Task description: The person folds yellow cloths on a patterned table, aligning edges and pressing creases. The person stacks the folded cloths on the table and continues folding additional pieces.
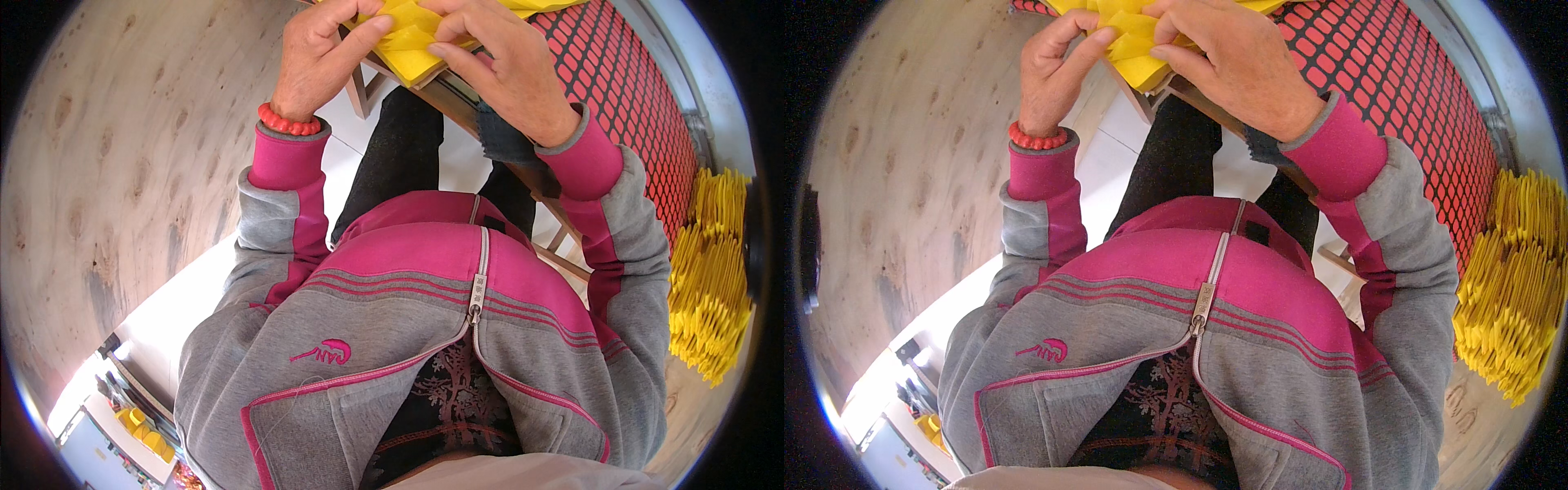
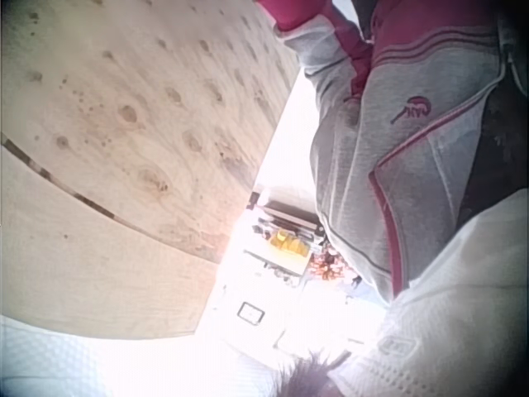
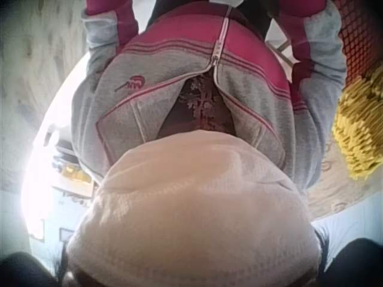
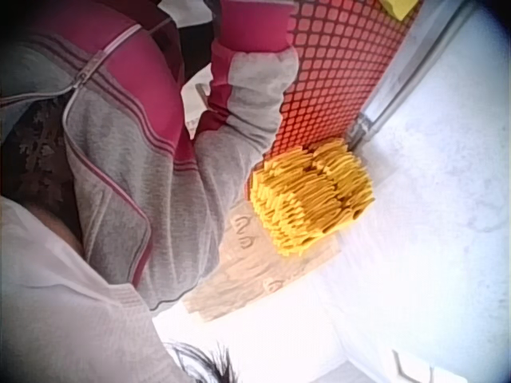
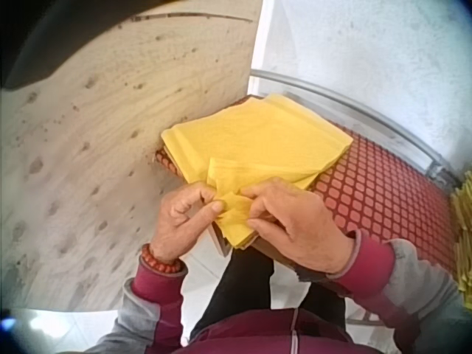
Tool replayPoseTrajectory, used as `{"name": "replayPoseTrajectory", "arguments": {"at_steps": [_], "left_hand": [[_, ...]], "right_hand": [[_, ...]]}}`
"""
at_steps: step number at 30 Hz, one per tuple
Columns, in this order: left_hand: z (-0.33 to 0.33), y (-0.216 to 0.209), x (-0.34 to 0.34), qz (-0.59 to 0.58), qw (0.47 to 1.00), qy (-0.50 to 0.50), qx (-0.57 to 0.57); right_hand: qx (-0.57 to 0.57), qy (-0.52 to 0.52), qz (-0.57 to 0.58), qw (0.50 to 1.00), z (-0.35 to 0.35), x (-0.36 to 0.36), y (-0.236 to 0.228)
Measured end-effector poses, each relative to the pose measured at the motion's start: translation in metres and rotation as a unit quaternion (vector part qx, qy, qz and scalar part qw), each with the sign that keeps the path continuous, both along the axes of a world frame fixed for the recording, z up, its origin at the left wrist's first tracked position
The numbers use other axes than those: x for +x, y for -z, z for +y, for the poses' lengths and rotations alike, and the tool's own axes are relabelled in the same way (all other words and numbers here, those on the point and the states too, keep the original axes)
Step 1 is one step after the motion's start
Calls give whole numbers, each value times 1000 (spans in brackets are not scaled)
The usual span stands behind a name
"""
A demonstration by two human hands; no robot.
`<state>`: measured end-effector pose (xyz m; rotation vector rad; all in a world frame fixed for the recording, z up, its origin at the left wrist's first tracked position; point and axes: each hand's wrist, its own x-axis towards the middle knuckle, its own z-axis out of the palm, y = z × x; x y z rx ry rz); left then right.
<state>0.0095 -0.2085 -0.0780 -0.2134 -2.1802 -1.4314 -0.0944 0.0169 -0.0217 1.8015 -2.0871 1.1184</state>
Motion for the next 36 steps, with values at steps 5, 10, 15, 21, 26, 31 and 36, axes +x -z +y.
{"name": "replayPoseTrajectory", "arguments": {"at_steps": [5, 10, 15, 21, 26, 31, 36], "left_hand": [[-19, 15, 0, 10, 999, 19, 40], [-17, 17, -1, 42, 998, 37, 25], [-12, 11, -3, 51, 997, 24, -44], [-9, 2, -1, 51, 995, 24, -86], [-3, -3, -2, 81, 987, 9, -135], [13, -5, 3, 104, 982, -50, -148], [33, -13, 2, 148, 975, -115, -120]], "right_hand": [[-5, 2, -22, 1000, 0, 1, -1], [-11, 1, -30, 999, 0, 1, -2], [-12, 1, -27, 1000, 0, 1, -2], [-23, -10, -22, 999, 1, 0, -1], [-82, -11, -28, 996, 5, 1, -2], [-150, 19, 19, 988, 11, -11, -6], [-178, 68, 15, 982, 14, -24, -2]]}}
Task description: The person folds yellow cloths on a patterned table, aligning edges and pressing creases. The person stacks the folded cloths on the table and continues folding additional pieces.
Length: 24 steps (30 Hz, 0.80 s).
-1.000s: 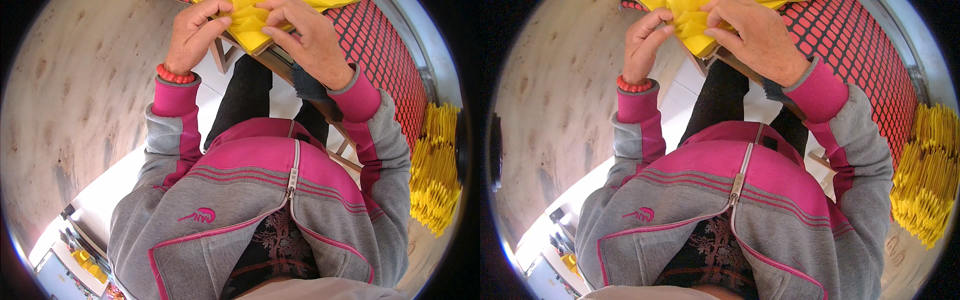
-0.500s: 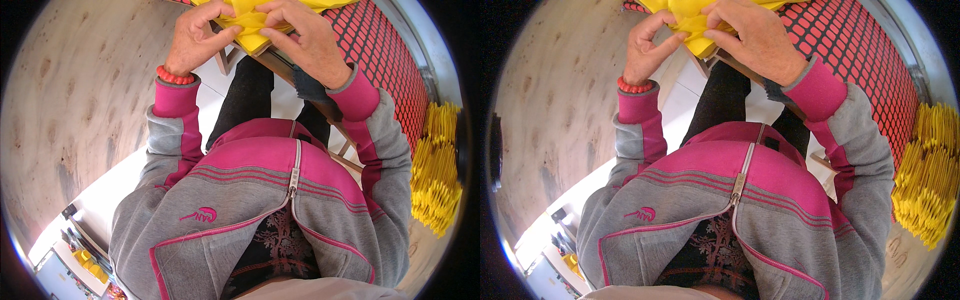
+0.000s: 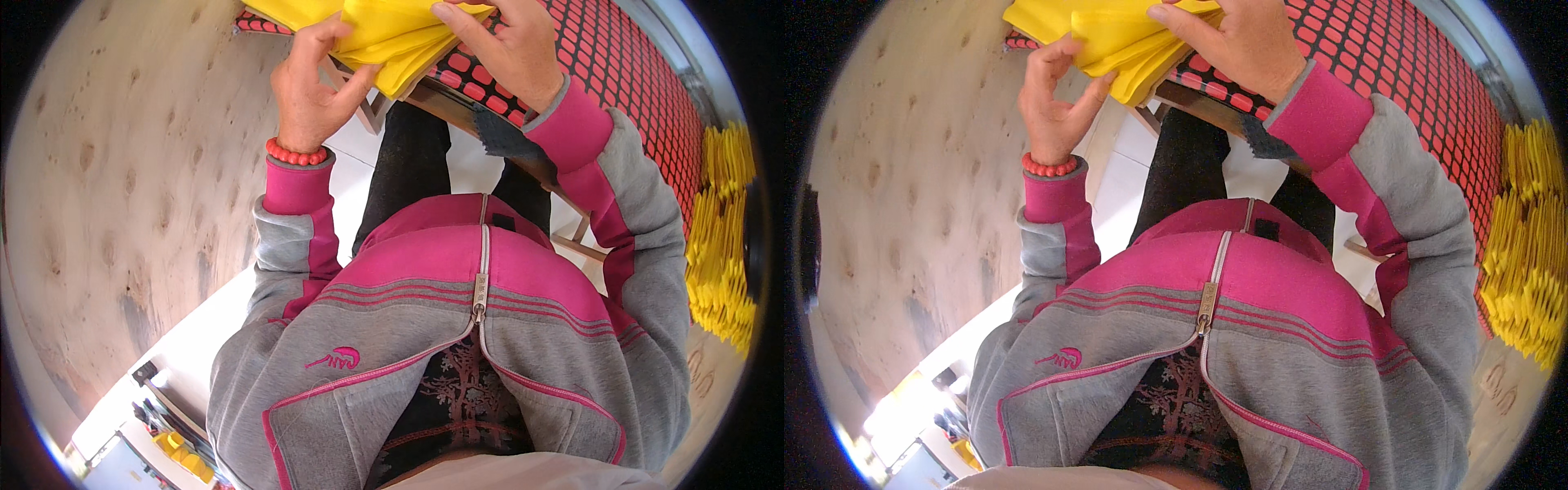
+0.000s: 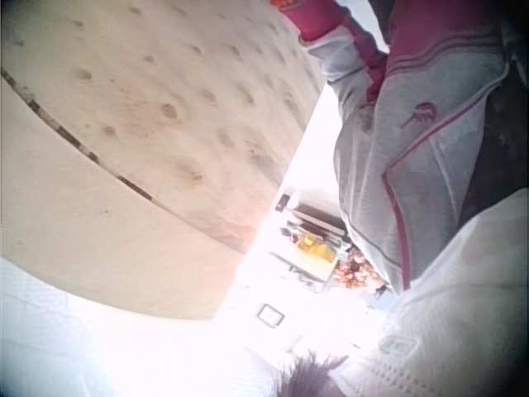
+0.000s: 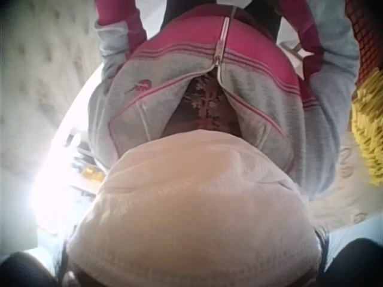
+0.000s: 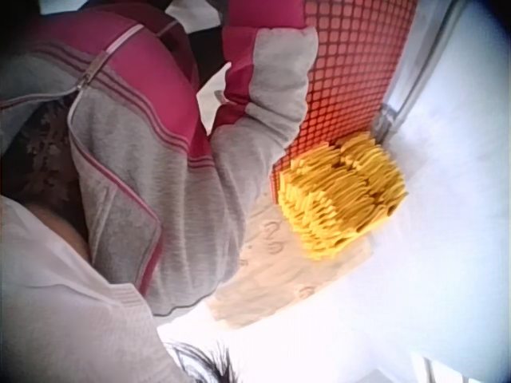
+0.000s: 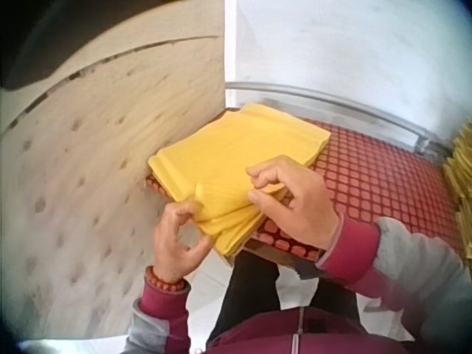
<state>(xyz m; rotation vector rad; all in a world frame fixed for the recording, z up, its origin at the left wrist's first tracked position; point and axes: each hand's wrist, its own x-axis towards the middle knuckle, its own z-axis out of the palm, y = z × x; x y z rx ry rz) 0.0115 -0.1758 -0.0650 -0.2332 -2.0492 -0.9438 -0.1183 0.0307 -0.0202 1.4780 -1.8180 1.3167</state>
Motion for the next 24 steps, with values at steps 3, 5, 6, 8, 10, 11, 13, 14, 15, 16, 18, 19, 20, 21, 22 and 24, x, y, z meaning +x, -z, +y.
{"name": "replayPoseTrajectory", "arguments": {"at_steps": [3, 5, 6, 8, 10, 11, 13, 14, 15, 16, 18, 19, 20, 21, 22, 24], "left_hand": [[5, -4, 1, -8, 998, 26, 52], [2, -7, 0, -16, 999, 32, -7], [-2, -10, 1, -17, 997, 23, -72], [-8, -14, 0, -32, 987, 14, -156], [-10, -18, 0, -57, 979, 13, -195], [-11, -20, -2, -57, 976, 6, -208], [-10, -25, -4, -54, 969, -7, -241], [-9, -28, -5, -50, 963, -10, -265], [-8, -31, -5, -50, 956, -13, -287], [-8, -33, -6, -50, 950, -17, -309], [-10, -37, -8, -54, 936, -14, -348], [-12, -39, -10, -62, 928, -15, -367], [-14, -41, -12, -54, 931, -5, -360], [-17, -42, -14, -53, 935, 2, -352], [-20, -44, -17, -51, 938, 9, -343], [-28, -48, -24, -67, 957, 30, -280]], "right_hand": [[-15, 17, 9, 1000, 1, -7, 1], [-26, 26, 16, 999, 3, -11, -2], [-31, 30, 21, 999, 4, -13, -4], [-45, 52, 32, 997, 9, -20, -11], [-56, 73, 33, 995, 18, -29, -19], [-62, 83, 27, 994, 23, -34, -23], [-80, 84, -16, 993, 32, -41, -29], [-88, 82, -33, 992, 37, -44, -30], [-94, 80, -51, 991, 40, -47, -32], [-100, 79, -70, 989, 44, -49, -33], [-89, 75, -104, 988, 51, -52, -34], [-86, 70, -126, 986, 55, -52, -33], [-83, 65, -147, 983, 59, -52, -33], [-85, 53, -130, 986, 61, -53, -32], [-63, 75, -134, 986, 67, -52, -31], [-20, 119, -141, 983, 82, -51, -28]]}}
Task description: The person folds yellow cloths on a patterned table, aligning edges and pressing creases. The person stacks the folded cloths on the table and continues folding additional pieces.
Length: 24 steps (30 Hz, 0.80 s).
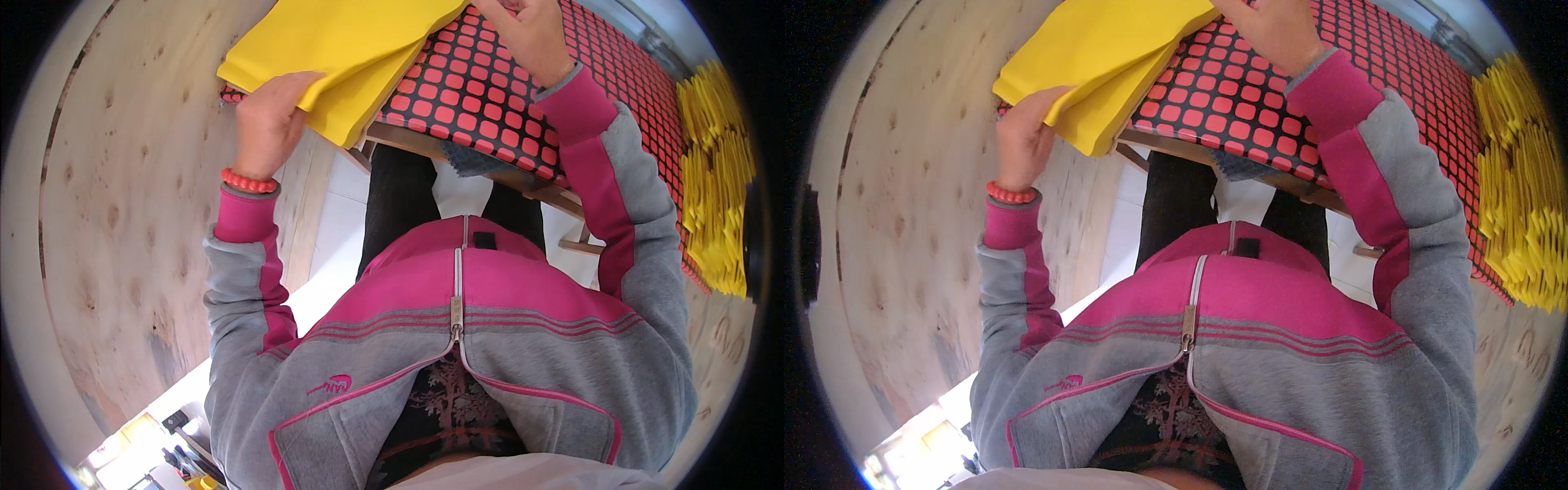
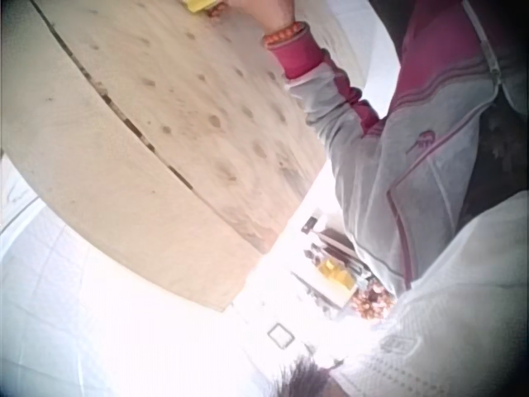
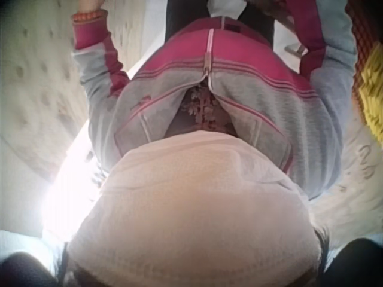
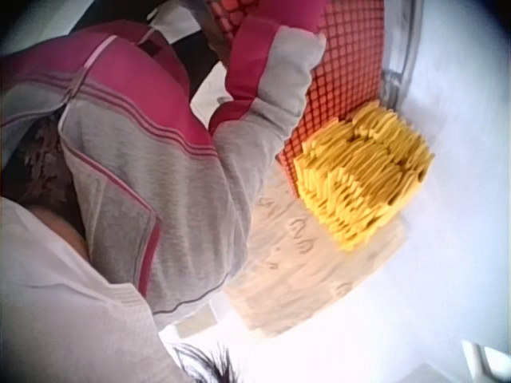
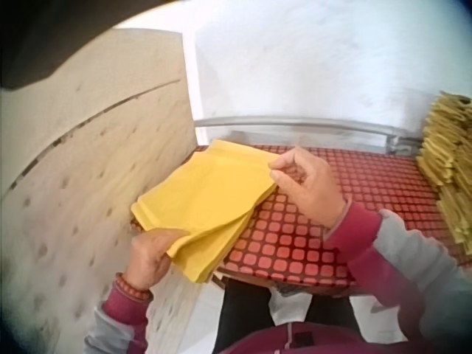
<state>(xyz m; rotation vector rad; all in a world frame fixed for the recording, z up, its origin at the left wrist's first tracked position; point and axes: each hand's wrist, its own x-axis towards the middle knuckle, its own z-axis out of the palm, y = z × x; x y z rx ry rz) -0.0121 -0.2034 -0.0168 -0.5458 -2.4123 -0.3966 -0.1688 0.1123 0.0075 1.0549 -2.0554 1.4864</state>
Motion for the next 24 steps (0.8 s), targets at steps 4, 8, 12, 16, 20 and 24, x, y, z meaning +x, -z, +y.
{"name": "replayPoseTrajectory", "arguments": {"at_steps": [4, 8, 12, 16, 20, 24], "left_hand": [[-14, -16, -11, -64, 994, -48, 72], [-21, -42, -25, -105, 977, -48, 178], [-17, -82, -34, -88, 982, -26, 165], [11, -115, -34, -47, 996, 19, 77], [76, -110, -21, 65, 993, 50, -86], [159, -85, -14, 88, 978, 134, -136]], "right_hand": [[-41, -97, -119, 987, 14, 2, 8], [37, -179, -321, 929, 17, 17, 8], [-12, -238, -466, 852, 1, 31, 6], [-80, -256, -530, 805, -10, 16, 1], [-194, -222, -598, 745, 5, -13, 0], [-223, -151, -535, 801, 48, -35, 11]]}}
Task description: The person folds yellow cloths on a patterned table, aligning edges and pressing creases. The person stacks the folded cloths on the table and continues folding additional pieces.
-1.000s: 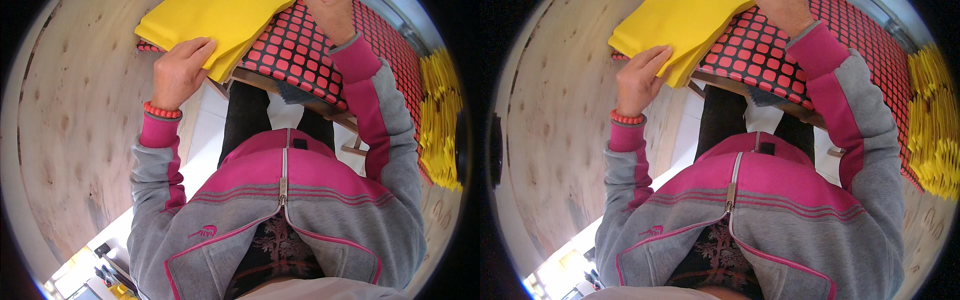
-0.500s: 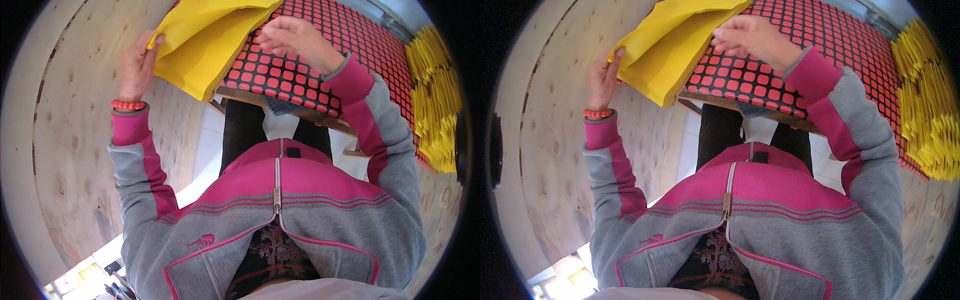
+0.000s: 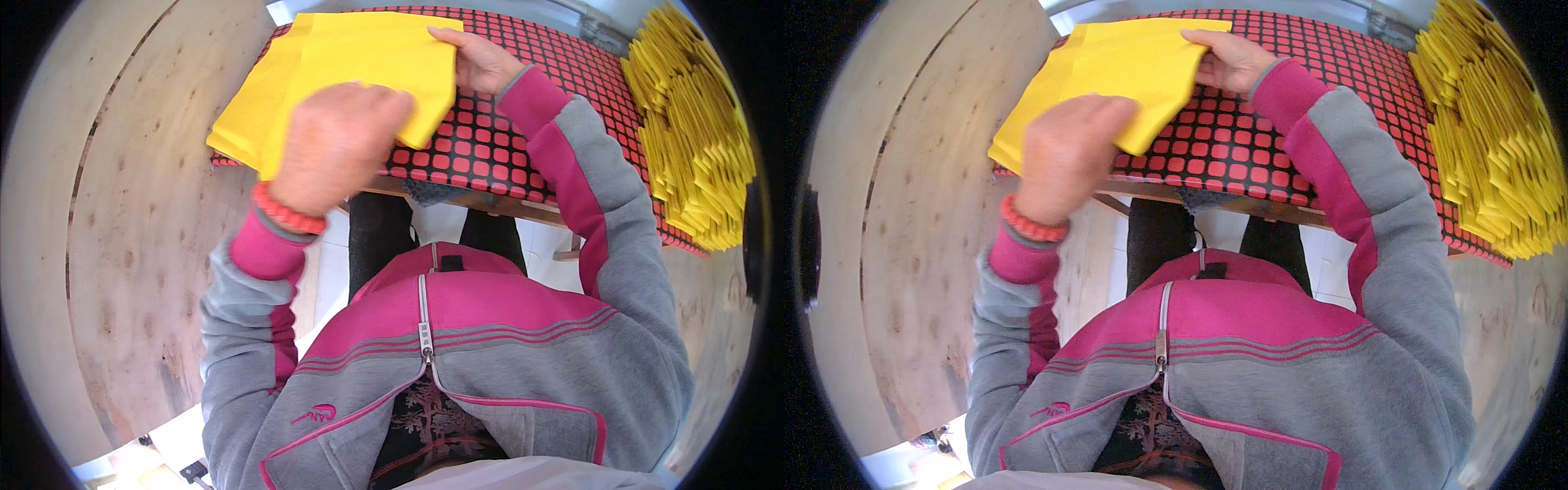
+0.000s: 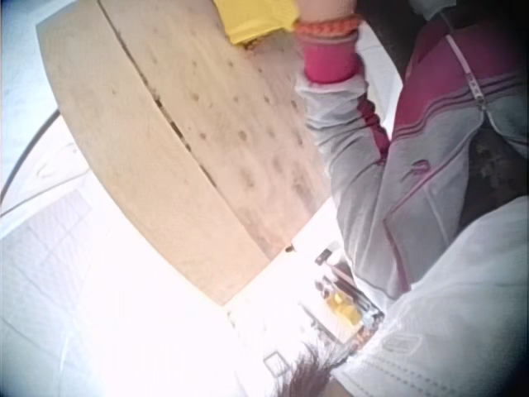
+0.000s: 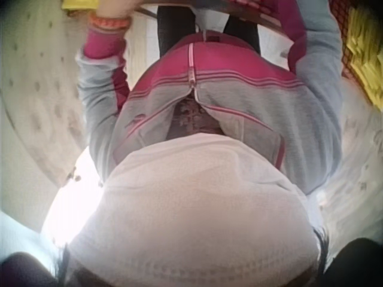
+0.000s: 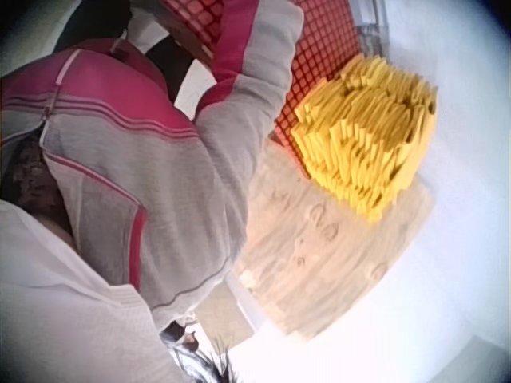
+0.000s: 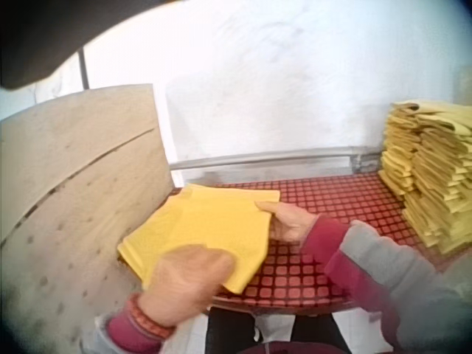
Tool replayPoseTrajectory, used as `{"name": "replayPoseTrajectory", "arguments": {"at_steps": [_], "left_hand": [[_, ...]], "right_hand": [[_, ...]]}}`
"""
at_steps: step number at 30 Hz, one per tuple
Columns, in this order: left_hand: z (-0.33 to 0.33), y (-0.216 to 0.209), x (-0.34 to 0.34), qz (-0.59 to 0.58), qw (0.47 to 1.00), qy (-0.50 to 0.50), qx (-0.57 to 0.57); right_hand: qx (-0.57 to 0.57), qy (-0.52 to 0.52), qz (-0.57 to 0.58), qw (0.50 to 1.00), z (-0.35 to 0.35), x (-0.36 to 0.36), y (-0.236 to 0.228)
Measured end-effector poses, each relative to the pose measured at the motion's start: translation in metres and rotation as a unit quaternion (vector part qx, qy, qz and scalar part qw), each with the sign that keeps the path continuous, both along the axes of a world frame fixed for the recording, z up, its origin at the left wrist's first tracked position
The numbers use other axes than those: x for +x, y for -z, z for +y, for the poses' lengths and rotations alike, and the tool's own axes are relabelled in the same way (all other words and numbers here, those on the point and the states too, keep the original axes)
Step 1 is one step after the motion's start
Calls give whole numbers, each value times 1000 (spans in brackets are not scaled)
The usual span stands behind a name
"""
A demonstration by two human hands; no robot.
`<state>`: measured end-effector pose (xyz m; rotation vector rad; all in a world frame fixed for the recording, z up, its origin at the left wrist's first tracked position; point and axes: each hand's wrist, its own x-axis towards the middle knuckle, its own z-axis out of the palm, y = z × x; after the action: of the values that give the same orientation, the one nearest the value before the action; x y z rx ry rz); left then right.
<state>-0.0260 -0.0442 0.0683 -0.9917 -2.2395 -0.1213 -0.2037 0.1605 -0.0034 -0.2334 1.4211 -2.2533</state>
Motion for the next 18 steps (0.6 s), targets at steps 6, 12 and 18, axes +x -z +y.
{"name": "replayPoseTrajectory", "arguments": {"at_steps": [6, 12, 18], "left_hand": [[117, 32, -1, -93, 995, 24, 37], [182, 44, -23, -322, 940, 114, -15], [135, 69, -128, -429, 889, 150, 54]], "right_hand": [[182, -22, 59, 981, 116, -23, 20], [309, 61, 56, 947, 212, -33, 40], [369, 84, 98, 920, 245, -36, 44]]}}
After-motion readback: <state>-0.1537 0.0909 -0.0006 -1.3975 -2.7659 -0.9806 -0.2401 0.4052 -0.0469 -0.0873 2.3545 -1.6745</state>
